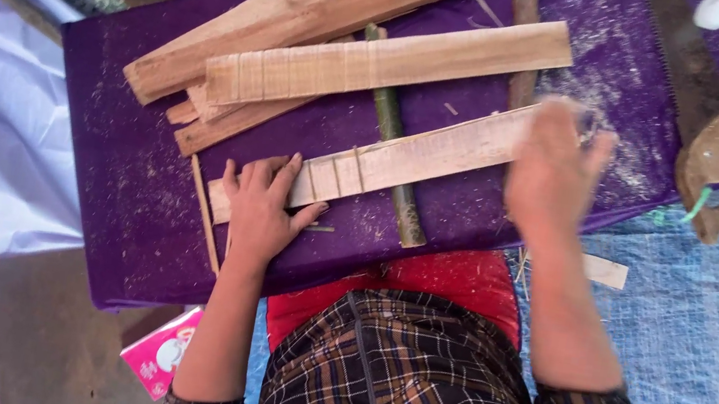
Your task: A person is sanding a wooden board with sandpaper and organizing small wooden sticks on a low workbench.
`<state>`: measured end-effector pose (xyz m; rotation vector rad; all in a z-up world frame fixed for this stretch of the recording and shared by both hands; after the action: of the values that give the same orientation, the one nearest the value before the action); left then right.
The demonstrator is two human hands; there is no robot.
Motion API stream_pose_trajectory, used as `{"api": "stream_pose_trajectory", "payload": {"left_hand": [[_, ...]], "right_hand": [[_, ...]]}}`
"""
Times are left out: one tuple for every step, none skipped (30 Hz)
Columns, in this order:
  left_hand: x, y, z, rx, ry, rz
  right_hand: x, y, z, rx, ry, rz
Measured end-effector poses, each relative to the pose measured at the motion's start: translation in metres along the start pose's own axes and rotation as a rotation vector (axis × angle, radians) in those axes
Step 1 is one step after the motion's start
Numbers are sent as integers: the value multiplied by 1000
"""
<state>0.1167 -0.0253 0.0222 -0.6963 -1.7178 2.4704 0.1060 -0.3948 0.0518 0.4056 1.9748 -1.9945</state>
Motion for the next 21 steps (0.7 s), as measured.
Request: {"api": "stream_pose_trajectory", "payload": {"left_hand": [[0,0,0,-13,-6,-1],[0,1,-1,-26,-9,-7],[0,2,1,-17,9,-5],[1,3,0,-38,9,-5],[1,3,-2,-60,9,-3],[1,2,2,-56,22,-1],[1,-1,3,-77,22,12],[1,-4,4,-97,20,27],[1,-2,4,-92,32,30],[2,0,3,-113,33,32],[3,2,2,-134,33,34],[3,3,2,-128,40,34],[3,5,1,-135,37,32],[4,5,-1,-145,29,33],[4,6,0,-143,31,35],[4,7,-1,-138,30,31],[3,7,-1,-133,29,28],[3,7,0,-133,34,29],[2,6,1,-141,34,39],[3,4,1,-151,30,48],[2,4,1,-152,31,50]], "right_hand": [[-7,-2,-25,-102,-53,59],[-13,-4,-49,-203,-103,117],[-15,4,-67,-190,-89,123],[-16,12,-95,-287,-176,123],[-17,19,-123,-383,-263,124],[-12,20,-124,-375,-253,130],[-8,25,-128,-419,-262,89],[-3,30,-133,-462,-271,48],[-4,29,-121,-454,-263,54],[-4,30,-111,-399,-262,42],[-3,31,-100,-344,-260,29],[-7,22,-84,-337,-254,30],[-13,16,-61,-321,-166,24],[-19,10,-39,-307,-84,20],[-22,-1,-38,-304,-83,22],[-25,-1,-31,-293,1,-65],[-26,-1,-24,-281,86,-152],[-25,2,-35,-280,90,-149],[-25,-8,-58,-309,-32,-26],[-23,-18,-81,-338,-158,96],[-13,-13,-95,-337,-157,98]]}}
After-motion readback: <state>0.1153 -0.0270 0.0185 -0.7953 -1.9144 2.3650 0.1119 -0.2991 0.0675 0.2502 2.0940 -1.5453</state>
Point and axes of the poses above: each hand's wrist, its own x-axis away from the middle knuckle, its own y-axis out of the palm, z = x × y, the point moved 10 cm from there along -x, towards the middle knuckle, and after that the axes turned 4 degrees about -x, right-handed, at the moved point
